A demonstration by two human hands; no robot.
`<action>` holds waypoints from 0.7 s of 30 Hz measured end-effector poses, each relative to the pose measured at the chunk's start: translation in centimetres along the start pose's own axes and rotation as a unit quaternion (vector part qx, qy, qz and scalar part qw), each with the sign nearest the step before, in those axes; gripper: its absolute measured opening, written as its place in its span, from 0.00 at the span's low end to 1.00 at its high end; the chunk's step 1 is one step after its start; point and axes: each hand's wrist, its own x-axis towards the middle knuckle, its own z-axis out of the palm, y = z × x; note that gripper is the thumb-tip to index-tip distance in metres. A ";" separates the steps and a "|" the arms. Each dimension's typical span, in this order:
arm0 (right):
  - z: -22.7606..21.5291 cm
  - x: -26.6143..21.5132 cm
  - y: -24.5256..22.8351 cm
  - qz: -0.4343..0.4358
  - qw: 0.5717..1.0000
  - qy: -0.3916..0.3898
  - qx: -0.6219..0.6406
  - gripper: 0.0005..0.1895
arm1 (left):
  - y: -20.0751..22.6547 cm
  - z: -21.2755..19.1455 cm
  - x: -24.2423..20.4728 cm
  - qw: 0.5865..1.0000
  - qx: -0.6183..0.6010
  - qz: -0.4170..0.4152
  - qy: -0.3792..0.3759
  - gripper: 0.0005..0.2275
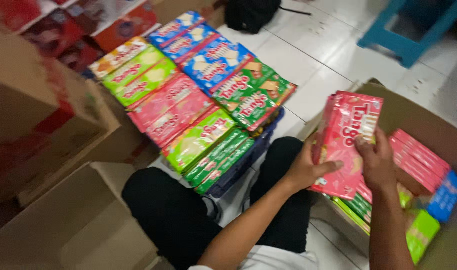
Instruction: The person sits on the floor and repeatedly picks up packs of Tango biscuits from a cardboard box, then places them onto a growing stack on a blue crate. The person handles green, pink, and blue packs, arranging them in rows.
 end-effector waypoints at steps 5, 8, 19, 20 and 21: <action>8.0 0.8 -5.8 -0.034 0.982 -0.153 0.104 0.41 | 8.4 -7.5 -5.5 0.992 -0.007 0.095 0.082 0.31; 12.1 0.9 -8.1 0.018 0.969 -0.193 0.153 0.42 | 12.6 -12.2 -8.8 0.980 -0.018 0.118 0.158 0.29; 21.9 3.0 -6.2 0.026 0.952 -0.232 0.196 0.26 | 22.5 -35.8 -8.0 0.902 -0.066 0.200 0.376 0.16; 22.3 3.6 -6.1 0.016 0.954 -0.231 0.192 0.26 | 23.8 -36.8 -7.4 0.890 -0.034 0.195 0.411 0.22; 22.8 4.3 -6.1 0.005 0.955 -0.230 0.189 0.26 | 25.1 -37.9 -6.7 0.875 -0.004 0.190 0.446 0.29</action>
